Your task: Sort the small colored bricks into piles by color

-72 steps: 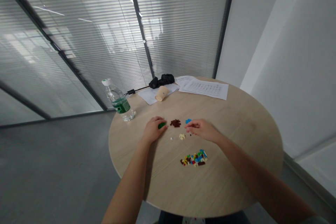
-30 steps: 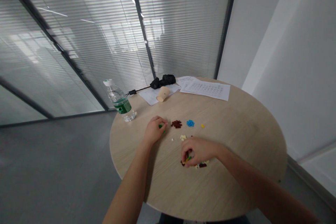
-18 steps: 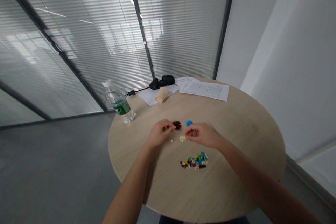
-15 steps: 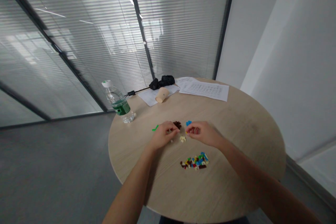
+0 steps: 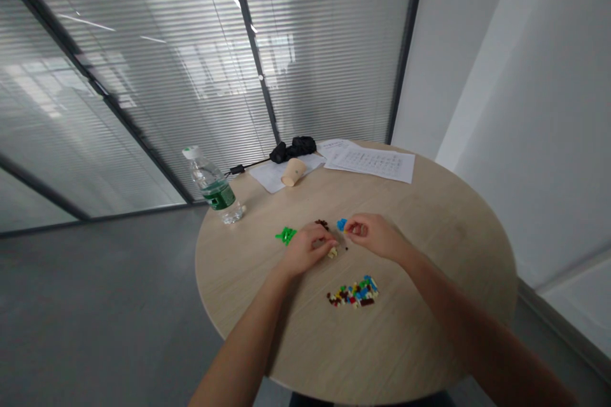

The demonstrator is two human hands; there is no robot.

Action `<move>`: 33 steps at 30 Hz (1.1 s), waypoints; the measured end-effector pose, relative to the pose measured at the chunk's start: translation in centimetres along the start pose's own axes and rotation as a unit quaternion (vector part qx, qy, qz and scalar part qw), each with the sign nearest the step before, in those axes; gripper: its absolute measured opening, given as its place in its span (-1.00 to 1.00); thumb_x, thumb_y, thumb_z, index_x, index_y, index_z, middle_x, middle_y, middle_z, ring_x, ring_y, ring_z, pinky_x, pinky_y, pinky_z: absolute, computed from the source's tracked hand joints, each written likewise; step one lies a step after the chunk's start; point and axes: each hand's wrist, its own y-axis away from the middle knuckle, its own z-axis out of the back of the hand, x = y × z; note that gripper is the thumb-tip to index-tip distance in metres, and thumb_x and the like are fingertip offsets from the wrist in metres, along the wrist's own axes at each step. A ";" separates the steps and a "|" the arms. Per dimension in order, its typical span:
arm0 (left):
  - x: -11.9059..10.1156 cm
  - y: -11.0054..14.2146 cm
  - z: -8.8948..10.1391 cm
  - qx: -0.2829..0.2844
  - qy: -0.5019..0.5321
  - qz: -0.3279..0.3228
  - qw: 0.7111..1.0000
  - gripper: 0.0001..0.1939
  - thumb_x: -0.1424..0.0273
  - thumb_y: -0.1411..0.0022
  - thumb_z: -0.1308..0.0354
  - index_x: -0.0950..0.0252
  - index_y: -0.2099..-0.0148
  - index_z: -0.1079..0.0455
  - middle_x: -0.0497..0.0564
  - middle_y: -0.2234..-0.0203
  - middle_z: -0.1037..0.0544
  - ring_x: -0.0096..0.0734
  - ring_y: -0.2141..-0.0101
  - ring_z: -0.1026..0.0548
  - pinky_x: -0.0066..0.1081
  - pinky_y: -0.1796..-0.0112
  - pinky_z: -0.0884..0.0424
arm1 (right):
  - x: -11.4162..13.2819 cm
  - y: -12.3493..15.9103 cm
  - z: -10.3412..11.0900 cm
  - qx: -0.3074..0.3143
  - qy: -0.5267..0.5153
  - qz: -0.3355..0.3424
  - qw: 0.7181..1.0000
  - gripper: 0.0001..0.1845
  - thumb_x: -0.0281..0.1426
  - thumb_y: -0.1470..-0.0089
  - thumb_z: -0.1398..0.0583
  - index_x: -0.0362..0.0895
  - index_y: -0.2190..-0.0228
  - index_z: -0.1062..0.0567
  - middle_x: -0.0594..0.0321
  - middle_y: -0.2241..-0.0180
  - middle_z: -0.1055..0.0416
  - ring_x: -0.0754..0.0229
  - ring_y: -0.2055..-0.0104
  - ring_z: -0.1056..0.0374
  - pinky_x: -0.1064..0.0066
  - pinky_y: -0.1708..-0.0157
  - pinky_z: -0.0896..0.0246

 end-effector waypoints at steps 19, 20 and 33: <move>-1.4 0.1 -0.1 0.119 -0.024 -0.119 0.986 -0.92 0.39 -0.08 -0.20 0.25 0.38 -0.51 -0.03 0.41 -0.54 -0.40 0.31 -0.43 -0.34 0.18 -0.26 | -3.7 -0.2 2.2 0.044 0.129 -0.138 0.981 -0.84 -0.40 -0.01 -0.19 -0.16 0.38 -0.58 0.14 0.35 -0.56 0.20 0.32 -0.42 0.48 0.32 -0.20; -1.5 0.2 -0.1 0.125 -0.020 -0.117 0.985 -0.94 0.40 -0.07 -0.22 0.26 0.39 -0.51 -0.04 0.42 -0.54 -0.41 0.31 -0.43 -0.35 0.18 -0.25 | -3.7 -0.2 2.2 0.041 0.132 -0.136 0.981 -0.83 -0.39 -0.02 -0.19 -0.16 0.38 -0.58 0.13 0.35 -0.56 0.19 0.32 -0.42 0.47 0.32 -0.20; -1.8 0.6 0.2 0.197 -0.007 -0.108 0.975 -0.94 0.34 -0.01 -0.33 0.15 0.38 -0.57 -0.09 0.42 -0.49 -0.42 0.27 -0.37 -0.31 0.08 -0.16 | -3.3 -0.5 2.0 -0.006 0.138 -0.121 0.983 -0.82 -0.38 -0.04 -0.16 -0.15 0.41 -0.57 0.16 0.38 -0.55 0.21 0.37 -0.40 0.46 0.38 -0.13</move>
